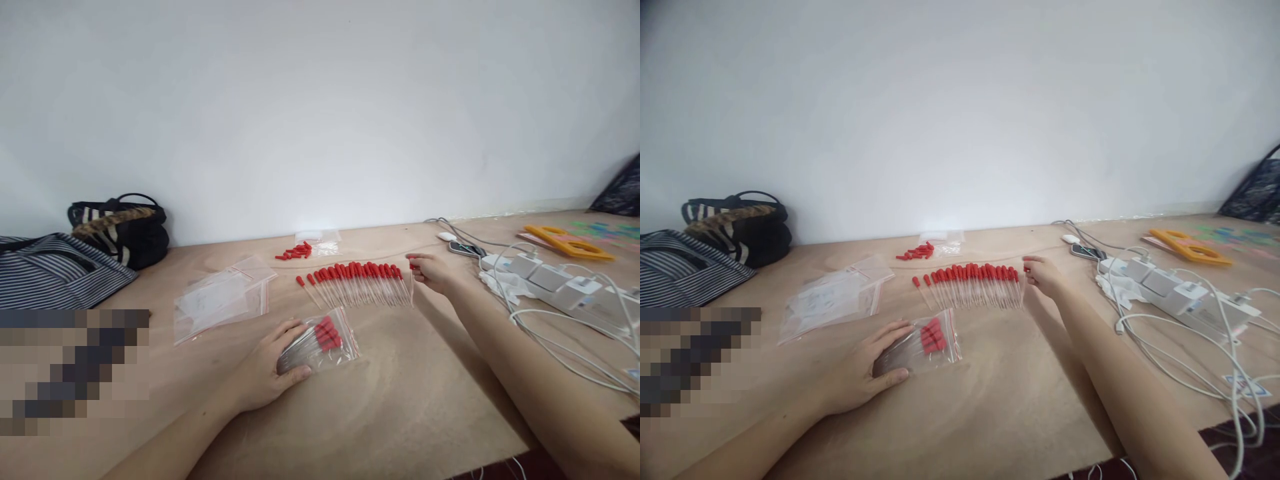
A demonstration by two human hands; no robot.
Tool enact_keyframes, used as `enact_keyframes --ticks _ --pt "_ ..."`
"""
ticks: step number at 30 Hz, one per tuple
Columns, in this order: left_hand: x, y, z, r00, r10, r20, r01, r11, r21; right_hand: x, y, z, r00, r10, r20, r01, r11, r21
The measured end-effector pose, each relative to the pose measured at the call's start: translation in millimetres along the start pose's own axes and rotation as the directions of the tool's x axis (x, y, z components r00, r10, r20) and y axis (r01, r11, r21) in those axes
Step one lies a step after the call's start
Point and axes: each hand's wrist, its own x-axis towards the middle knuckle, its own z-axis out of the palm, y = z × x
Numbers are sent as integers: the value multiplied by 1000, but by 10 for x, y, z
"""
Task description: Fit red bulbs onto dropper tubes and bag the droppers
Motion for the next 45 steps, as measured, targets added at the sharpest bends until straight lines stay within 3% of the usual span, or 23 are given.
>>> enact_keyframes --ticks 3,5,7,10,16,22,25,28,32,36,38,41,45 --pt "5 9 3 1000 -1 -2 1 1000 -7 -299 -107 184 990 -60 125 42 989 139" --pt "10 14 4 1000 -9 -2 9 1000 -8 -518 -82 355 960 -157 233 62 927 370" --pt "13 13 4 1000 -9 -7 9 1000 -14 -687 -7 491 936 -201 288 55 894 444" --pt "12 6 5 1000 12 -24 -12 1000 -21 -782 100 550 926 -217 307 59 890 451" --pt "6 4 8 1000 11 -12 -11 1000 -18 -755 174 469 954 -198 226 82 896 436" --pt "10 3 16 1000 9 -24 -10 1000 -14 -996 254 639 935 -125 331 -48 882 469" --pt "10 -7 24 999 22 -38 -23 1000 -13 -1107 224 669 908 -111 405 -81 900 428" --pt "10 -23 35 999 21 -27 -21 1000 -3 -1156 192 651 843 -152 517 -12 954 300" --pt "12 -35 46 999 29 -34 -29 1000 -4 -1174 188 632 757 -273 594 263 959 106" --pt "19 -21 40 999 23 -22 -23 1000 -1 -1189 175 638 614 -379 693 488 872 43" --pt "19 -16 40 1000 17 -13 -17 1000 4 -1182 177 653 613 -365 701 514 858 -4" --pt "14 -21 49 999 25 -22 -25 1000 3 -1150 202 699 655 -319 686 479 876 -50" --pt "8 -30 58 999 37 -29 -37 999 2 -1106 222 791 647 -342 681 460 888 8"
